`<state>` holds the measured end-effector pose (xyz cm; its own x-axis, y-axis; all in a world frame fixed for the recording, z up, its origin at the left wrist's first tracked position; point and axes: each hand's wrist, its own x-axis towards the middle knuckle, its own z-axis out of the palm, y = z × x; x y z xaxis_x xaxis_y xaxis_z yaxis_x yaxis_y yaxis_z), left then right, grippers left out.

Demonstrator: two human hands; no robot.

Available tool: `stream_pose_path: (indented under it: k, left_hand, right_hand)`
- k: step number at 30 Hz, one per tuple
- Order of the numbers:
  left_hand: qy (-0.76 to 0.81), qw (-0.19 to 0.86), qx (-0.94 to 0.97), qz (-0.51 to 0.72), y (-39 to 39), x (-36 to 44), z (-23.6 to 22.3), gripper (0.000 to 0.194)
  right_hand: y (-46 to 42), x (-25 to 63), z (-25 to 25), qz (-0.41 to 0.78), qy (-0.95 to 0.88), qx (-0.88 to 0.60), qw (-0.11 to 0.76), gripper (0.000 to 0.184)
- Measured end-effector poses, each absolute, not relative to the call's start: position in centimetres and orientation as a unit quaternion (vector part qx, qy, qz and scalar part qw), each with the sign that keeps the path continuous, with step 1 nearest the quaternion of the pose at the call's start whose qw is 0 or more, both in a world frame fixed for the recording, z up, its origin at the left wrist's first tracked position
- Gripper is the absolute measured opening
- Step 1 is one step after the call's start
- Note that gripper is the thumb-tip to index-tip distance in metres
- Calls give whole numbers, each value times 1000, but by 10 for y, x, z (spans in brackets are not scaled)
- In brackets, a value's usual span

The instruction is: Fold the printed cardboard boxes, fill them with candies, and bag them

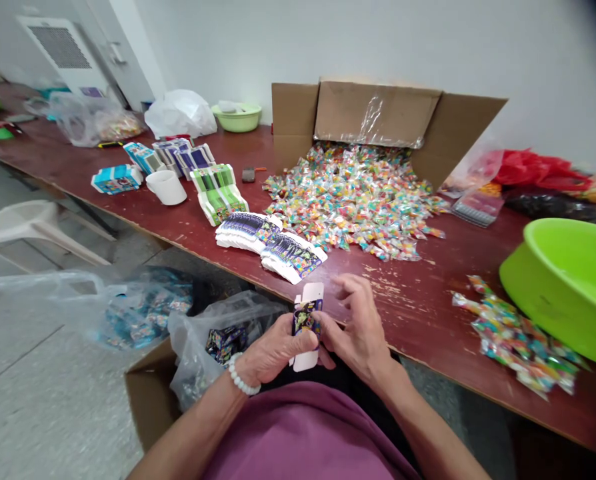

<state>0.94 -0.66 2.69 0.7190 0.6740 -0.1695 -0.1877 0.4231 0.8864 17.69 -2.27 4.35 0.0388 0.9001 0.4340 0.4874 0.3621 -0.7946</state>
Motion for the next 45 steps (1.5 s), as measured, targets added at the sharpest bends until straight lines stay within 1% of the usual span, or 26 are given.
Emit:
stream_pose_path:
  k: [1,2,4,6,9,13,15,17,19,20,22,24,25,26,28,30,31,33,36,38,39,41,42,45]
  left_hand:
    - [269,791,483,260,-7,8,27,55]
    - [279,779,502,252,-7,7,27,55]
    - [295,757,530,242,-7,5,26,55]
    - [302,747,543,234,-8,4,26,56]
    - [296,751,551,214,-8,5,25,59]
    - [301,753,547,206,-6,6,28,56]
    - [308,756,545,189,-5,6,31,49]
    - [309,755,557,154,-5,6,35,33]
    - [309,760,558,122,-7,9,38,19]
    - [317,764,549,117,-8,10,39,19]
    - [356,764,518,146,-11,15,39,20]
    - [407,750,481,205,-14,19,37,22]
    - [422,744,464,230,-15,20,35,25]
    - [429,743,449,249,-15,22,33,29]
    - [424,744,437,275,-16,23,29,34]
    - [408,732,457,297,-16,22,25,34]
    - [401,722,470,312,-15,21,24,32]
    - [395,697,486,349,-15,19,22,32]
    - [430,644,480,412,-18,19,20,51]
    - [457,607,474,445,-22,20,21,59]
    - [465,592,474,457,-24,21,22,61]
    - [469,573,485,465,-26,22,24,61]
    - [471,567,494,461,-27,22,25,59]
    - [475,560,522,434,-25,18,27,48]
  right_hand:
    - [-24,179,46,168,-706,-507,466,40]
    - [-24,181,49,153,-743,-487,432,34]
    - [-25,184,56,166,-781,-469,377,27]
    - [-26,186,61,206,-783,-479,340,24]
    - [-26,187,64,260,-764,-496,319,19]
    - [-24,192,65,294,-769,-474,311,14]
    - [-23,197,67,323,-777,-461,282,12]
    - [-21,203,69,359,-784,-444,243,9]
    - [-18,207,69,399,-784,-416,228,7]
    - [-17,207,68,417,-780,-404,235,8]
    - [-17,204,63,417,-755,-415,290,9]
    - [-19,197,55,358,-709,-479,373,9]
    - [-20,193,51,335,-680,-511,406,14]
    - [-22,189,46,338,-649,-532,426,17]
    - [-25,184,39,421,-591,-537,430,19]
    - [-26,183,35,487,-552,-524,429,25]
    - [-26,184,34,485,-544,-527,436,27]
    - [-24,187,35,440,-548,-550,452,27]
    - [-22,189,34,418,-556,-557,453,26]
    - [-22,187,31,428,-541,-547,474,23]
    - [-22,184,28,437,-527,-540,490,27]
    - [-23,179,23,456,-501,-520,520,36]
    - [-24,177,21,464,-494,-507,533,36]
    - [-27,174,18,466,-489,-482,559,23]
